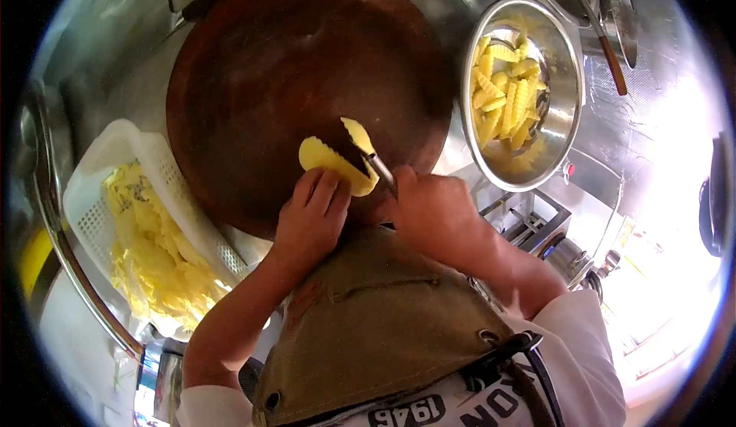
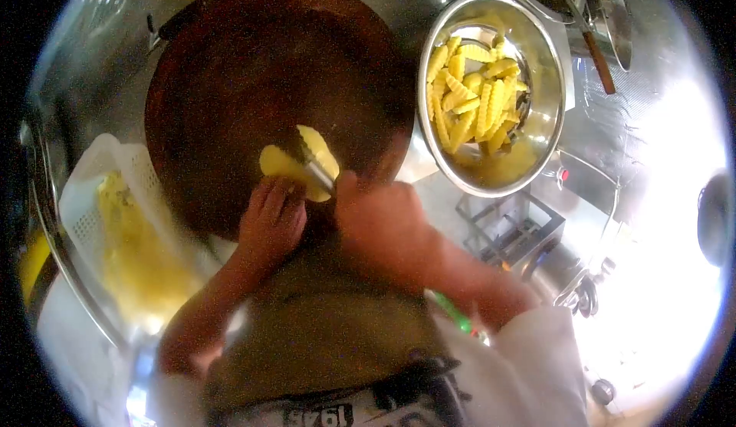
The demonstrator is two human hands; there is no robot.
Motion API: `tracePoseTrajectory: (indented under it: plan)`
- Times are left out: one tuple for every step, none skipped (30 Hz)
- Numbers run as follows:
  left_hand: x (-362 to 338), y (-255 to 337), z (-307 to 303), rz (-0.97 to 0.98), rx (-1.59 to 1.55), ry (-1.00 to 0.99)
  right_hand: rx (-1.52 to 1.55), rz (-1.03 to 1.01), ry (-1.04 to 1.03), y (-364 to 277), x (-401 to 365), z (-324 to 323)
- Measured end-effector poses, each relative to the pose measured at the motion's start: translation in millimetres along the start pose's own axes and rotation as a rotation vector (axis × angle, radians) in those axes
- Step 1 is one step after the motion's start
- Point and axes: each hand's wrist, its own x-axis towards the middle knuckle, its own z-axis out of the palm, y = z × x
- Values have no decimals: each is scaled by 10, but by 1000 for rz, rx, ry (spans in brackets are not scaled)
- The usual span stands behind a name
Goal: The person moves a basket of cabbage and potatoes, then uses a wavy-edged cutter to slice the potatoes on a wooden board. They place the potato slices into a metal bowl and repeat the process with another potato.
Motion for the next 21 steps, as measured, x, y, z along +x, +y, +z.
tracePoseTrajectory:
  plan:
    - [10,8,-14,-9,-13,-10,-2,-16,36,53,7,42]
    - [19,10,-26,-17,-25,-17,-5,-31,76,80,16,70]
    - [27,9,-36,-12,-28,-12,7,-40,76,79,28,78]
    - [37,5,-46,-6,-29,-4,20,-45,89,66,33,87]
    - [34,2,-54,1,-32,2,33,-48,102,50,30,96]
    - [23,-4,-46,5,-25,7,47,-50,116,34,26,102]
    - [13,-13,-25,11,-18,14,38,-44,99,8,18,95]
    - [6,-19,-15,19,-11,22,29,-37,83,-27,1,79]
    - [8,-15,-20,14,-13,21,20,-29,66,-47,-9,69]
    - [16,-6,-27,9,-16,21,25,-42,71,-36,2,103]
    - [20,4,-33,6,-20,20,29,-53,76,-11,20,165]
    - [20,8,-38,3,-25,17,33,-64,82,4,34,195]
    - [21,8,-42,0,-30,14,8,-44,60,-7,54,182]
    - [19,11,-46,-3,-35,10,-15,-24,36,-32,75,167]
    - [17,7,-41,2,-42,13,-38,-5,13,-44,100,152]
    - [18,-8,-26,5,-44,18,-42,4,40,-10,131,145]
    - [1,-9,-23,10,-51,20,-43,16,64,42,130,148]
    - [-10,-5,-21,10,-57,28,-46,27,88,59,129,120]
    - [-8,-10,-14,8,-58,41,-4,78,102,51,116,40]
    - [-12,-20,-6,8,-59,51,-7,79,75,11,104,-32]
    - [-37,-35,20,8,-64,66,-9,83,47,-34,68,-79]
